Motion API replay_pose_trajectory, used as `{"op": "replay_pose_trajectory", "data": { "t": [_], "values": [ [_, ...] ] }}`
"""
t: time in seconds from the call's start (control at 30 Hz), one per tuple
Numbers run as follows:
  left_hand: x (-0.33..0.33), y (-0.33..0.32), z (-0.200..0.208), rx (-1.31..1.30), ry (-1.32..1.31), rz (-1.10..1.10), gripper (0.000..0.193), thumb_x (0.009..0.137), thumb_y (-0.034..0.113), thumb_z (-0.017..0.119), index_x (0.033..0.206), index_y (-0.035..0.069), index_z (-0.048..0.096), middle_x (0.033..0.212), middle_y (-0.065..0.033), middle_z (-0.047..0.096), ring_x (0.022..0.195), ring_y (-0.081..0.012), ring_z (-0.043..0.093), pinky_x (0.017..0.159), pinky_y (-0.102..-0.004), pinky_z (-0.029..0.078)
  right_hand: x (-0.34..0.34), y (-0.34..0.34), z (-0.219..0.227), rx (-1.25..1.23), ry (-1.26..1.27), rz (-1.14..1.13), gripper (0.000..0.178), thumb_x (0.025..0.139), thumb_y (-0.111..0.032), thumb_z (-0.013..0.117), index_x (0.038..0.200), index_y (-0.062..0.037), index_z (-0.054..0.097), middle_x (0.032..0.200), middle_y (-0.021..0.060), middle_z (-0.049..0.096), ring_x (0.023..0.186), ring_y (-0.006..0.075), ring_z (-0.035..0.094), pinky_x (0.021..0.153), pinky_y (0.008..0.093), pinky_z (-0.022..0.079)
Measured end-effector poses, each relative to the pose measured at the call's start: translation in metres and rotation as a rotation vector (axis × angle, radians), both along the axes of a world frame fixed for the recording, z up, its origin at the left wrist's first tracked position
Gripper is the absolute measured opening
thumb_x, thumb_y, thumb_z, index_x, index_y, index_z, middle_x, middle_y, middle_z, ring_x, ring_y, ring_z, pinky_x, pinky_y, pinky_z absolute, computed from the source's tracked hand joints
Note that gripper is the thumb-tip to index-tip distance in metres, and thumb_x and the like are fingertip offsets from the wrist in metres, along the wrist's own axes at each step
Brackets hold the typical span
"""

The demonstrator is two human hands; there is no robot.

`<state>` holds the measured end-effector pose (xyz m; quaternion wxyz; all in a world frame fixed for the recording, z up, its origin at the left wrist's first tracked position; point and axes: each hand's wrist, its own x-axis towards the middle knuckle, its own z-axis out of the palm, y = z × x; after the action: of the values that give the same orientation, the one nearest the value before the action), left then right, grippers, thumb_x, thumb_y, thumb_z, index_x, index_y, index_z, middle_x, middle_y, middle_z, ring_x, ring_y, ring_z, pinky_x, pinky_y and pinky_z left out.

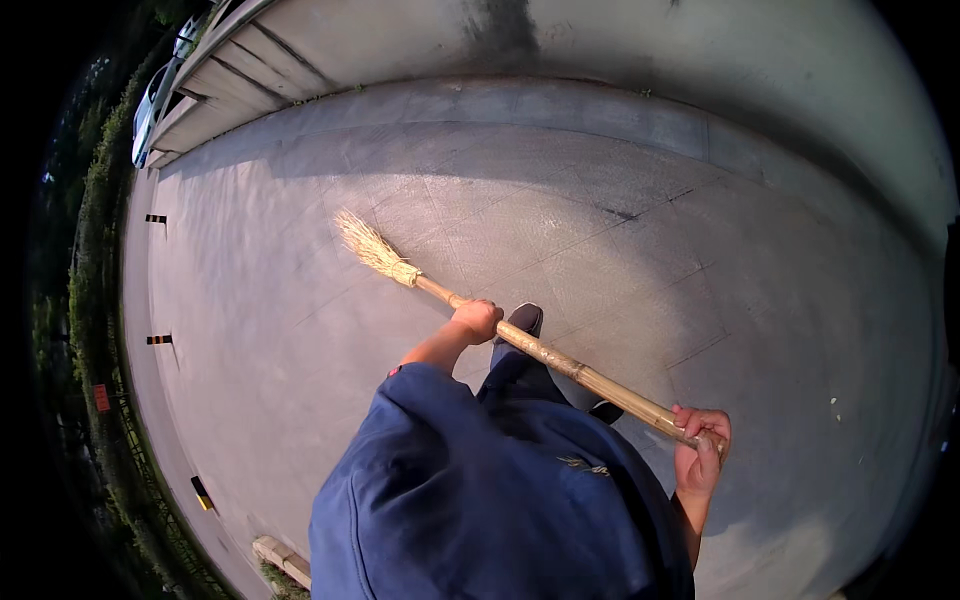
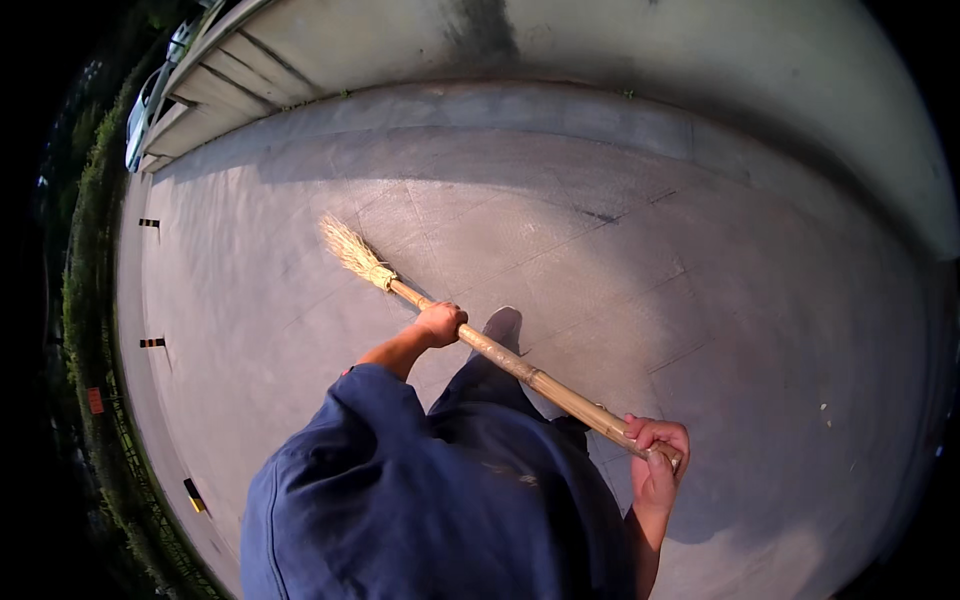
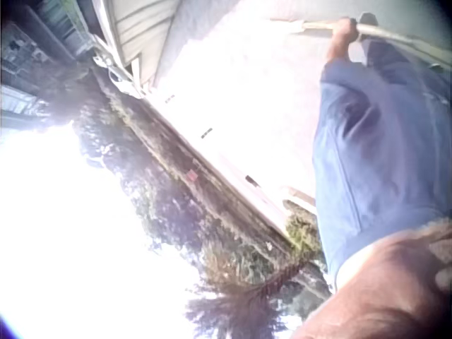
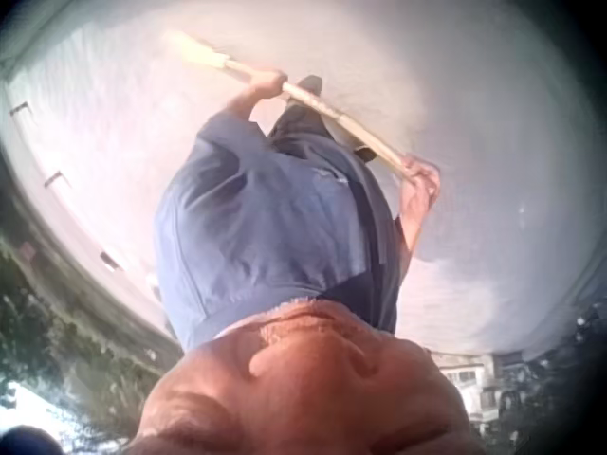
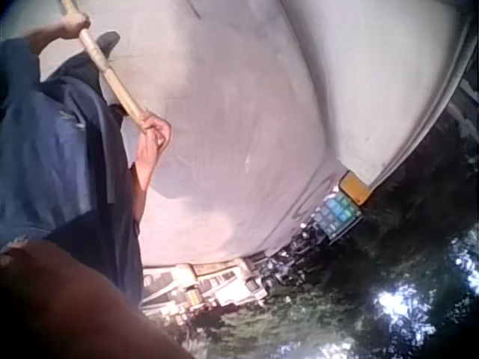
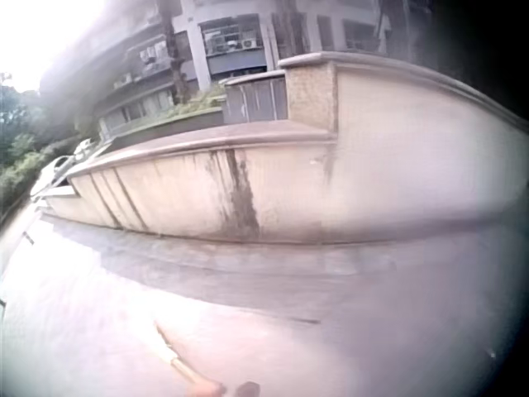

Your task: The person sweeps debris across the outdoor paved walkway using a broom.

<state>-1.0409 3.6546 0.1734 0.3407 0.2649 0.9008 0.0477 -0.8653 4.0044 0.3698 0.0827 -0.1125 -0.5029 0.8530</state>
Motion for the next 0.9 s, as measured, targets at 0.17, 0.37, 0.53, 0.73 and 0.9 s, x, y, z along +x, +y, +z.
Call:
{"op": "replay_pose_trajectory", "data": {
  "t": [0.17,0.37,0.53,0.73,0.9],
  "values": [
    [-0.053,-0.069,-0.002,-0.031,0.120,0.107,0.010,0.070,0.014,0.055,0.079,0.012,0.060,0.086,-0.0076,0.059,0.092,-0.0238,0.054,0.081,-0.0353,0.041,-0.066,-0.075,0.006,0.020,-0.012,0.097,0.027,0.076,-0.021,0.060,0.087,-0.0009,0.046,0.079,0.0082,0.049,0.085,0.0219,0.051,0.093,0.0429,0.034],
    [-0.099,-0.022,0.006,0.066,0.057,-0.044,0.016,0.066,0.015,0.055,0.080,0.012,0.061,0.082,-0.0072,0.058,0.090,-0.0243,0.053,0.081,-0.0378,0.039,-0.070,-0.076,0.041,0.140,-0.098,-0.175,0.023,0.079,-0.021,0.058,0.089,-0.0044,0.046,0.074,0.0055,0.046,0.081,0.0190,0.049,0.092,0.0419,0.035],
    [-0.055,0.168,0.059,0.430,-0.098,-0.374,0.018,0.071,0.018,0.053,0.086,0.012,0.062,0.088,-0.0091,0.060,0.090,-0.0259,0.055,0.080,-0.0381,0.037,0.046,0.002,0.145,0.260,0.013,-0.457,0.016,0.084,-0.017,0.051,0.093,-0.0054,0.043,0.067,0.0008,0.034,0.075,0.0165,0.040,0.089,0.0371,0.030],
    [0.038,0.348,0.143,0.959,-0.081,-0.716,0.007,0.066,0.017,0.059,0.071,0.013,0.062,0.079,-0.0059,0.060,0.084,-0.0237,0.055,0.080,-0.0363,0.037,0.155,-0.071,0.254,0.774,0.192,-1.139,0.013,0.080,-0.017,0.053,0.075,-0.0054,0.050,0.059,0.0018,0.039,0.058,0.0161,0.041,0.057,0.0278,0.037],
    [0.072,0.363,0.212,1.075,-0.091,-0.797,0.007,0.065,0.018,0.059,0.066,0.013,0.063,0.072,-0.0060,0.061,0.080,-0.0228,0.057,0.078,-0.0361,0.038,0.184,-0.066,0.278,1.006,0.293,-1.277,0.013,0.080,-0.018,0.053,0.076,-0.0060,0.050,0.061,0.0028,0.041,0.060,0.0163,0.042,0.061,0.0296,0.039]
  ]
}}
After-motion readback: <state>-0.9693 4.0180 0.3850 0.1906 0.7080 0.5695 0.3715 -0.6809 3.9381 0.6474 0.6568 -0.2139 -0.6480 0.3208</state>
